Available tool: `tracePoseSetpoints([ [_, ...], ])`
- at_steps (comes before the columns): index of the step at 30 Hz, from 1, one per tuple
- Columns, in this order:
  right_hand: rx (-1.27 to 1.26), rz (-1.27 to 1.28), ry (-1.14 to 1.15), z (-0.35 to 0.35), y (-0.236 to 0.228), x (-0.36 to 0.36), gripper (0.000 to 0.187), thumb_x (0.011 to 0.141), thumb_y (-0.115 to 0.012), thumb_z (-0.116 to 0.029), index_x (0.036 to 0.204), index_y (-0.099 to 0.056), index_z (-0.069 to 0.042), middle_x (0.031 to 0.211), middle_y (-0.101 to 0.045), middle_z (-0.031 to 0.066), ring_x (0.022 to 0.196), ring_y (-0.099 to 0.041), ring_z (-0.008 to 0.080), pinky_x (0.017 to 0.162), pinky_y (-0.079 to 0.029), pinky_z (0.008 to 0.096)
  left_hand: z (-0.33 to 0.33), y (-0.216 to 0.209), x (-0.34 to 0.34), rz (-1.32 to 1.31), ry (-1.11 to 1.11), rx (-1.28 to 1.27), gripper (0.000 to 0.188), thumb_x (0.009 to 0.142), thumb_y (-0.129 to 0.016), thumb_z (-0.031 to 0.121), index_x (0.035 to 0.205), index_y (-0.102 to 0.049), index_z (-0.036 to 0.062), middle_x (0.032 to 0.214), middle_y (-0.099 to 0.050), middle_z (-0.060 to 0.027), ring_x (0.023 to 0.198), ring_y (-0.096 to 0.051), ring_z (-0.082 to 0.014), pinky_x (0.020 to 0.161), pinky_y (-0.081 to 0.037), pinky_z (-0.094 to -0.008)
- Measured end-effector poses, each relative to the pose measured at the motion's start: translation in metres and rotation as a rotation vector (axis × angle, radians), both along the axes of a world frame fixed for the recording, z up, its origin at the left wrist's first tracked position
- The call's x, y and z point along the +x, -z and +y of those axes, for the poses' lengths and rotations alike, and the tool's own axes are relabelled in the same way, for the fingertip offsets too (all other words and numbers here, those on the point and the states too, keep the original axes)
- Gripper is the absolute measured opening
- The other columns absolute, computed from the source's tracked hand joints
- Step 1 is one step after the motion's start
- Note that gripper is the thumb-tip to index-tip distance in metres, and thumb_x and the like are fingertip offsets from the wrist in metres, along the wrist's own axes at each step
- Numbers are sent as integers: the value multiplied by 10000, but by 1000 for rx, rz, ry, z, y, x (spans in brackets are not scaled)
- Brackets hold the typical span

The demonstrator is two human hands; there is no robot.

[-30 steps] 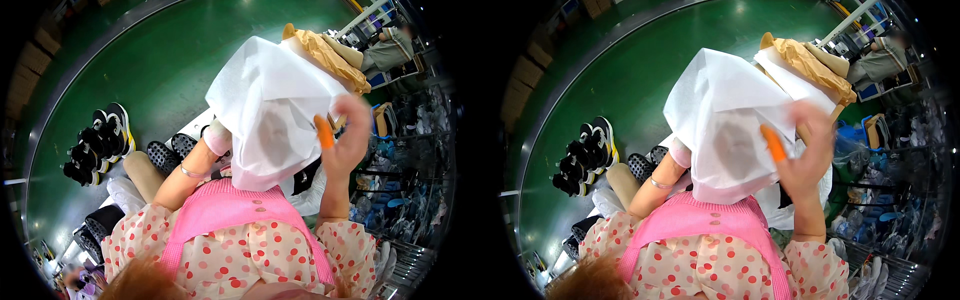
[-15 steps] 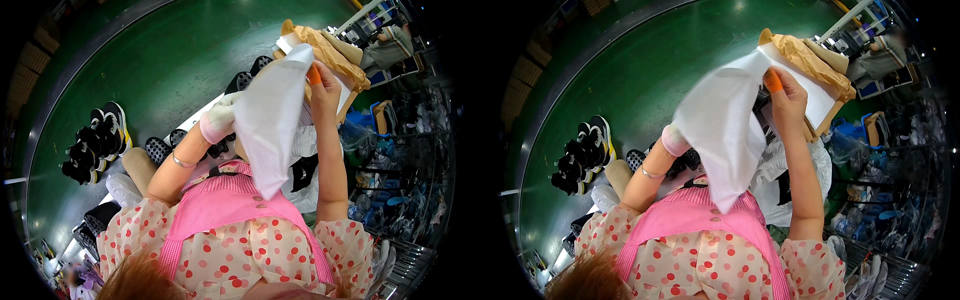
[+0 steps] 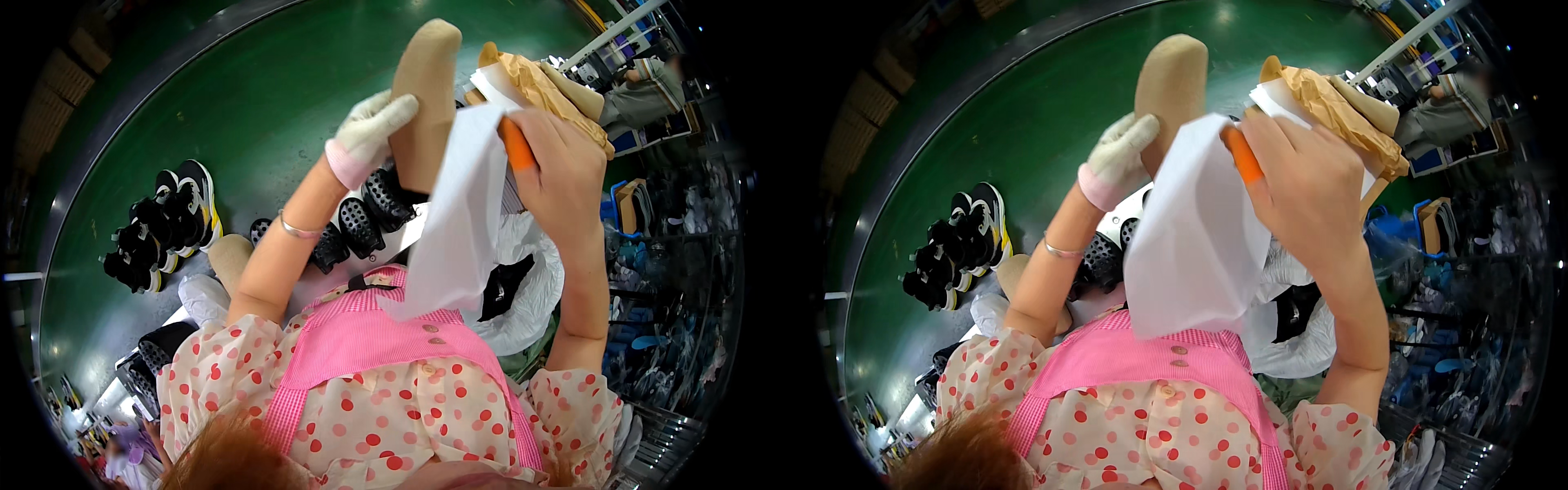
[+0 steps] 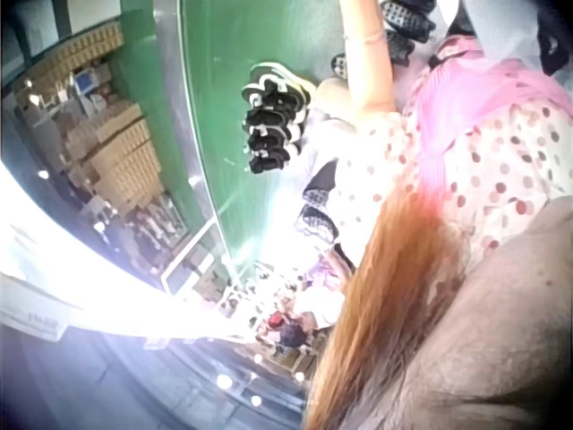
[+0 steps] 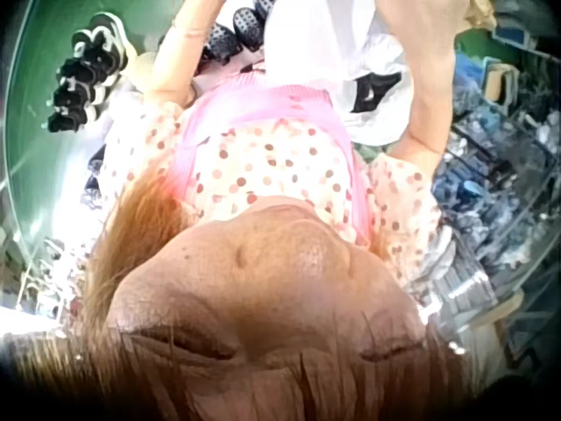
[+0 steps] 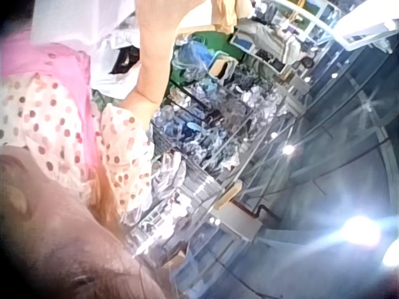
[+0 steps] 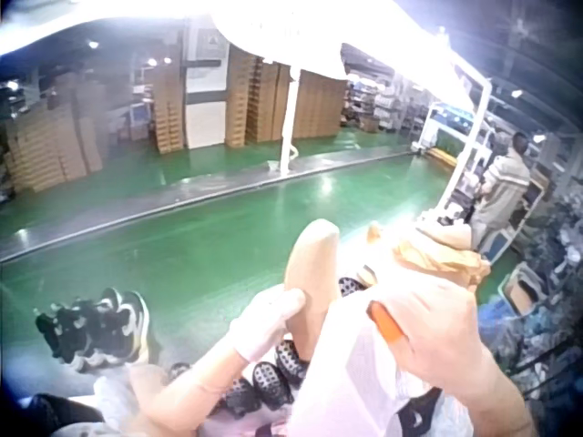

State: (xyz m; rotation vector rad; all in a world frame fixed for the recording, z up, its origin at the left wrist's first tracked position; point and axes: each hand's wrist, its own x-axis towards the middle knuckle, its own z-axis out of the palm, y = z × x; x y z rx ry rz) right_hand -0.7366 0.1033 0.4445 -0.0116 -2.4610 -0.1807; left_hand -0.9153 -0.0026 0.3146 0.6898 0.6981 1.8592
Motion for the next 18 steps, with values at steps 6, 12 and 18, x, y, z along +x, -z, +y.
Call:
tracePoseSetpoints([
  [6,161,-89,111,39,14,-48,132,813,-651,-146,909,-595,-75,699,-631,71,609,-605,244,543,-450,342,-1,35,35,-338,290,17,368,978,-514,232,1277,-507,17,1200,-591,-79,1020,-610,-157,864,-530,-310],
  [12,-609,-16,128,6,26,-32,323,811,-638,-81,1131,-598,-82,836,-660,108,751,-650,281,730,-507,397,-15,44,40,-504,293,220,349,996,-456,185,1308,-483,30,1233,-576,-87,1071,-588,-173,927,-510,-327],
  [18,-486,-141,-26,-31,86,-15,387,822,-654,-92,1193,-562,-30,1167,-549,204,1131,-509,394,955,-424,433,-14,59,42,-515,262,218,357,995,-458,180,1319,-475,29,1252,-564,-89,1089,-577,-176,938,-501,-330],
])
